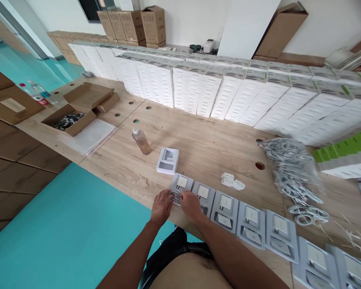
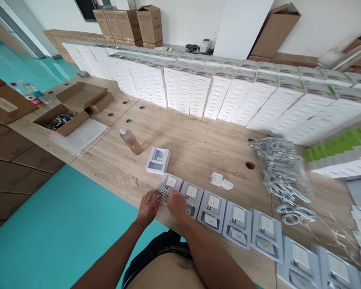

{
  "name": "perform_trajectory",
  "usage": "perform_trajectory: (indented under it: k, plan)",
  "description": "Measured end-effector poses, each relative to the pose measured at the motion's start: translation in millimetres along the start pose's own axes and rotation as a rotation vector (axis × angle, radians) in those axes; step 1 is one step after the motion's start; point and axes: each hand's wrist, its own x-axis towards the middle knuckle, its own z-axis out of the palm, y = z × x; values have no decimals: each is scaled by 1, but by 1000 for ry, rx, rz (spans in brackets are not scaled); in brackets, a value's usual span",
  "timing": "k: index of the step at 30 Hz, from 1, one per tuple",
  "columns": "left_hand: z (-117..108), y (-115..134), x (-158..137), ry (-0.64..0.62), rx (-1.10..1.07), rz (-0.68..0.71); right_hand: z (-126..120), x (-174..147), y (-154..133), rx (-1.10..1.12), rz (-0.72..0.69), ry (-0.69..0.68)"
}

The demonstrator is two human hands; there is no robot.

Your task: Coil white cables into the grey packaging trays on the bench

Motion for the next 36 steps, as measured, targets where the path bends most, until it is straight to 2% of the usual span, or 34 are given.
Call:
perform_trajectory:
  k: [6,9,15,20,23,26,28,29,32,34,36]
  plan:
    - [-1,5,-2,-97,130,138,-2,4,2,-71,-29,-45]
    - [-2,10,-1,-147,171,132,-4,5,2,-94,-66,-50]
    - [2,10,-10,-173,205,104,-3,-10,2,-114,-276,-113]
    - [0,16,3,-258,218,154,4,-18,-3,-115,-301,-125]
    - [-6,22,18,-306,199,205,-8,-19,-9,-111,-311,-144]
    - [-9,15,22,-297,187,277,-40,-23,3,-99,-353,-139]
    - [-4,0,21,-258,224,344,-70,-28,35,-39,-325,-99]
    - [0,-8,21,-238,241,370,-88,-32,59,-6,-256,-70]
    - [4,-18,22,-105,212,446,-144,-58,157,5,98,23]
    - [-2,-5,20,-40,188,411,-179,-84,234,-59,284,77]
    - [-10,23,16,7,176,340,-205,-110,309,-126,462,116]
